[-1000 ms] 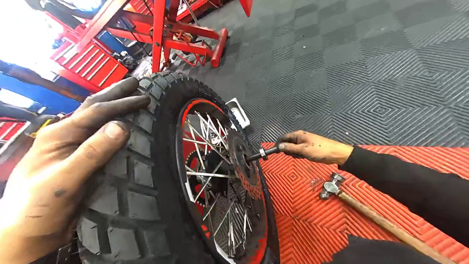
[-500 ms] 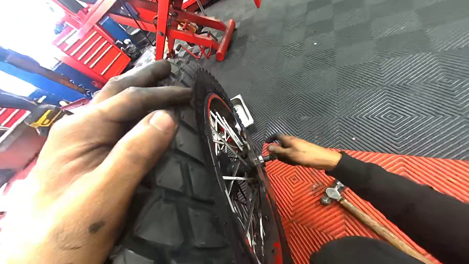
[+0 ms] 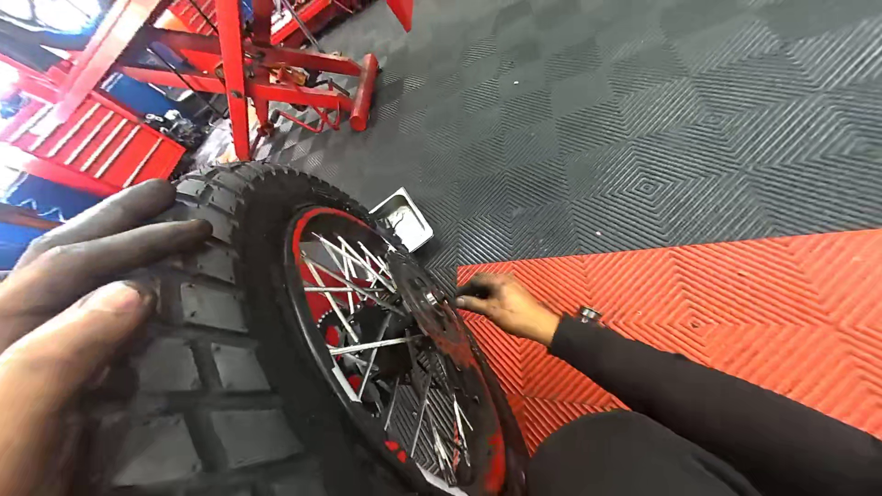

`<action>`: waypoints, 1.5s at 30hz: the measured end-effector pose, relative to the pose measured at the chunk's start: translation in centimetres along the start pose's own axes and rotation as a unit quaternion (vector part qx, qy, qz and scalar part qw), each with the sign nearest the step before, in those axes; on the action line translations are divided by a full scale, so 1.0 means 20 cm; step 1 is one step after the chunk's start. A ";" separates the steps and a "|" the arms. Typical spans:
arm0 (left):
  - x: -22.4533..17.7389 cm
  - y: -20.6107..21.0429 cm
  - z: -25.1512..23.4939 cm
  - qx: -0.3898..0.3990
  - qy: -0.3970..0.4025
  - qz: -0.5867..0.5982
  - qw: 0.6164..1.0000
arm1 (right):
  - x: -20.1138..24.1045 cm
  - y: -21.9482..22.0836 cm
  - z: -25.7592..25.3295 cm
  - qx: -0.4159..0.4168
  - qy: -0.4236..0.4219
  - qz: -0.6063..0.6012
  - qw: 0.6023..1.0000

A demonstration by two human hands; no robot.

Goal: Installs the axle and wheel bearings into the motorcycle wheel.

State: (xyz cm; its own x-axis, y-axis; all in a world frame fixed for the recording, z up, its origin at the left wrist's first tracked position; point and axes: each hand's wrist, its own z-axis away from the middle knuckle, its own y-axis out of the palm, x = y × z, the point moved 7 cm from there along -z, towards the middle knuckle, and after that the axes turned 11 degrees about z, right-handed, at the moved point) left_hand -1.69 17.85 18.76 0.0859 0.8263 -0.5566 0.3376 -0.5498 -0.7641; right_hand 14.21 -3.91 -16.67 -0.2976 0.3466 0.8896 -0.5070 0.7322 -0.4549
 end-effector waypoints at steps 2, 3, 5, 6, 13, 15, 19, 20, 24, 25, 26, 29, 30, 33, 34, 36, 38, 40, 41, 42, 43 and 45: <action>-0.10 0.03 -0.01 -0.025 -0.004 0.037 0.999 | -0.39 -0.10 0.24 -0.074 0.044 0.207 0.975; -0.13 0.03 -0.02 -0.021 -0.006 0.038 0.999 | -0.64 -0.13 0.41 -0.083 0.096 0.286 0.950; -0.12 0.01 -0.04 0.015 0.007 0.021 1.000 | -1.04 -0.14 0.77 -0.084 0.173 0.371 0.908; -0.08 0.00 -0.05 0.036 0.020 0.025 0.999 | -1.13 -0.14 0.92 -0.101 0.184 0.400 0.892; -0.07 -0.01 0.03 -0.050 -0.028 0.070 0.996 | -1.07 -0.13 0.93 -0.079 0.232 0.337 0.909; -0.07 -0.01 0.03 -0.054 -0.021 0.058 0.997 | -0.90 -0.18 0.75 -0.074 0.246 0.165 0.952; 0.01 -0.05 0.05 -0.045 -0.006 0.052 0.998 | -0.41 -0.18 0.41 -0.093 0.229 -0.258 0.934; -0.01 -0.04 0.04 -0.051 -0.018 0.055 0.997 | -0.30 -0.17 0.34 -0.090 0.215 -0.300 0.925; 0.07 -0.09 0.12 -0.059 -0.051 0.057 0.995 | -0.06 0.04 0.21 0.031 0.179 -0.243 0.953; 0.08 -0.09 0.12 -0.055 -0.052 0.056 0.996 | -0.04 0.09 0.20 0.071 0.166 -0.195 0.964; 0.06 -0.08 0.13 -0.054 -0.051 0.056 0.996 | -0.04 0.10 0.20 0.100 0.165 -0.184 0.964; 0.07 -0.10 0.14 -0.055 -0.055 0.070 0.995 | -0.10 -0.03 0.21 0.069 0.205 -0.291 0.932; 0.08 -0.10 0.16 -0.054 -0.058 0.073 0.994 | -0.13 -0.09 0.22 0.020 0.222 -0.341 0.913; 0.04 -0.08 0.19 -0.070 -0.049 0.107 0.991 | -0.20 -0.17 0.22 -0.099 0.233 -0.374 0.892; 0.02 -0.08 0.17 -0.070 -0.046 0.109 0.991 | -0.19 -0.14 0.21 -0.089 0.222 -0.346 0.907; 0.01 -0.06 0.12 -0.059 -0.050 0.098 0.992 | -0.11 0.01 0.22 0.021 0.187 -0.232 0.954; 0.02 -0.05 0.09 -0.063 -0.065 0.090 0.992 | -0.07 0.10 0.24 0.115 0.178 -0.163 0.963; 0.04 -0.07 0.11 -0.078 -0.063 0.095 0.990 | -0.09 0.04 0.23 0.102 0.186 -0.192 0.958; 0.06 -0.09 0.11 -0.080 -0.053 0.097 0.991 | -0.11 -0.03 0.21 0.057 0.192 -0.237 0.951; 0.08 -0.10 0.12 -0.079 -0.045 0.095 0.991 | -0.13 -0.11 0.20 0.002 0.197 -0.280 0.939; 0.13 -0.13 0.13 -0.069 -0.033 0.091 0.993 | -0.15 -0.19 0.18 -0.060 0.196 -0.312 0.928; 0.22 -0.17 0.12 -0.015 0.008 0.098 0.995 | -0.19 -0.28 0.18 -0.158 0.187 -0.315 0.917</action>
State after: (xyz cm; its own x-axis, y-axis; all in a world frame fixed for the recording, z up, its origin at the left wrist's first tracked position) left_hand -4.78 23.01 18.07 0.1672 0.7056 -0.6886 0.3406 -0.6968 -0.6313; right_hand 15.26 -11.48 -17.57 0.3017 -0.0705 0.9508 -0.2055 0.9690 0.1371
